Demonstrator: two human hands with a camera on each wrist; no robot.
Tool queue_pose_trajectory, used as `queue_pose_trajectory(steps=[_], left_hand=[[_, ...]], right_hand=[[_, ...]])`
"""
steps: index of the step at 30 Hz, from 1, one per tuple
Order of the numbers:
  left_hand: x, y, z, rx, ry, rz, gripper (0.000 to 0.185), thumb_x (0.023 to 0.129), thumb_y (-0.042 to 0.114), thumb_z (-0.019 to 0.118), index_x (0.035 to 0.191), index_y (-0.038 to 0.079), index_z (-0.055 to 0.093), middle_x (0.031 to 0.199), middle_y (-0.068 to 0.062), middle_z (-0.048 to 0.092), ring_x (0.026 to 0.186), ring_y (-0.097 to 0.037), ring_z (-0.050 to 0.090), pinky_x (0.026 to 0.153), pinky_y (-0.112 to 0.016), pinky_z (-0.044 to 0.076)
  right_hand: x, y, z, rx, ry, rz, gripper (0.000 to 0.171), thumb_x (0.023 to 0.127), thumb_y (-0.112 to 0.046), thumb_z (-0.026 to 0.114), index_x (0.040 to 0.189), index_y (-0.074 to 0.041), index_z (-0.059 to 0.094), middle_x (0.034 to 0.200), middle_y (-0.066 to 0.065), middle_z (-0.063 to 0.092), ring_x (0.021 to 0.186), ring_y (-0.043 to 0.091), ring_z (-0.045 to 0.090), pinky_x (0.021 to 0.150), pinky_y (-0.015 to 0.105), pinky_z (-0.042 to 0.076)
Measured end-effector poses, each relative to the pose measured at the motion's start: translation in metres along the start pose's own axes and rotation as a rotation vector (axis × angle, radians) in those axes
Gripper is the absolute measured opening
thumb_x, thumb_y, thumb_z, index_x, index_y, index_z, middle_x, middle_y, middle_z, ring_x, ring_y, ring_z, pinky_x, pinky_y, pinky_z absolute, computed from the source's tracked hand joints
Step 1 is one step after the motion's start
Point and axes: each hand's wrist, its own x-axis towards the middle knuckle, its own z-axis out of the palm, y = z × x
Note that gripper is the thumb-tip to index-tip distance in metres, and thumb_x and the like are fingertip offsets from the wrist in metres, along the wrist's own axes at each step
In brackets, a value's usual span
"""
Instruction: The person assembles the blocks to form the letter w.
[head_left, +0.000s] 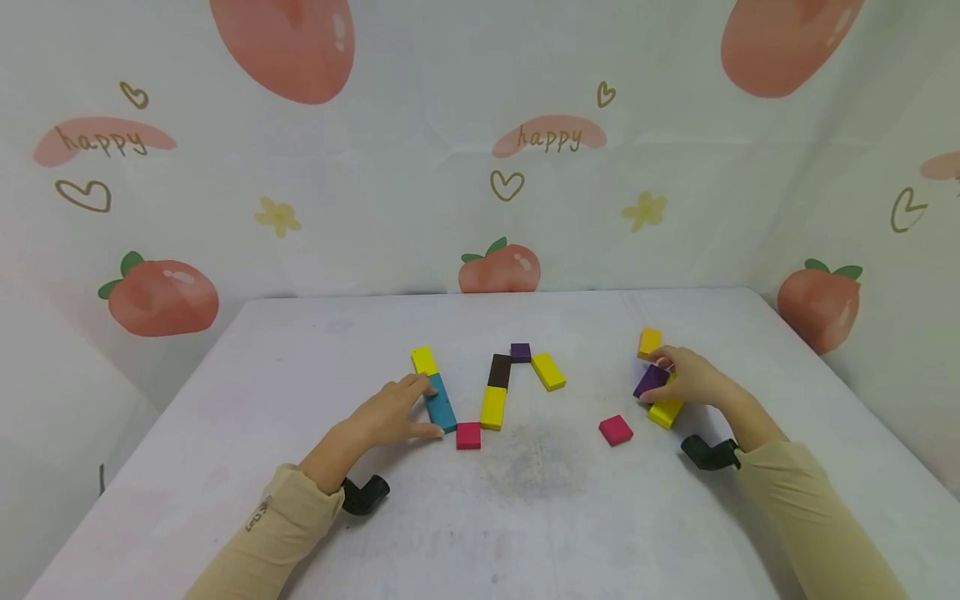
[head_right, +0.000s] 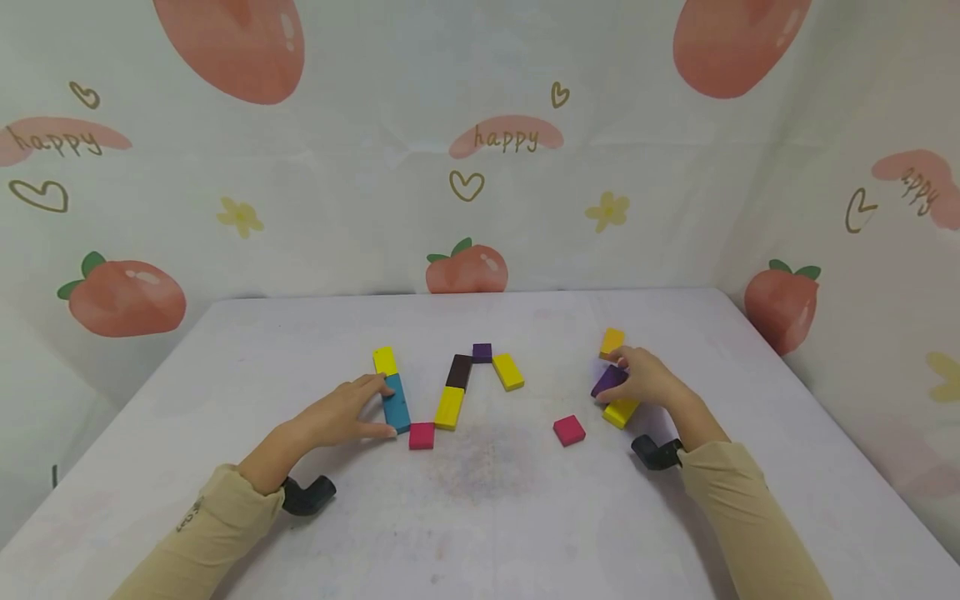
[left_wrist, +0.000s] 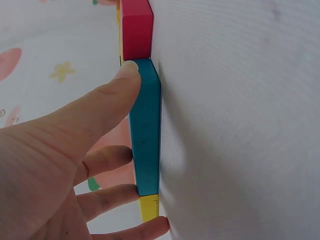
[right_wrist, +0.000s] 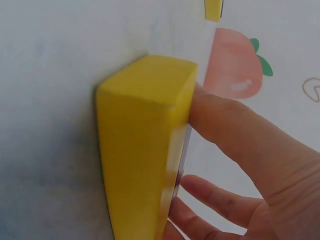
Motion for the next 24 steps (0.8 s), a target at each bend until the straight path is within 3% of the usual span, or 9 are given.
queue_pose_trajectory(steps=[13,24], left_hand=[[0.0005,-0.0001,0.0003,0.009,-0.006,-0.009,0.058,0.079,0.039,0.072,0.125,0.01,0.051,0.14,-0.016,0.044,0.117,-0.035,0.048,0.101,-0.05,0.043],[0.0005,0.0003,0.0001,0.013,-0.005,-0.014,0.057,0.079,0.039,0.072,0.124,0.011,0.051,0.138,-0.015,0.046,0.112,-0.032,0.049,0.099,-0.049,0.044]], right_hand=[[0.0011,-0.0003,0.0022,0.006,0.022,-0.011,0.069,0.076,-0.029,0.075,0.124,0.012,0.046,0.124,0.032,0.051,0.109,0.043,0.049,0.097,0.056,0.043],[-0.0006,-0.0091,-0.0019,0.025,0.049,-0.097,0.066,0.077,-0.031,0.075,0.125,0.008,0.05,0.121,0.028,0.054,0.107,0.04,0.05,0.092,0.053,0.047]])
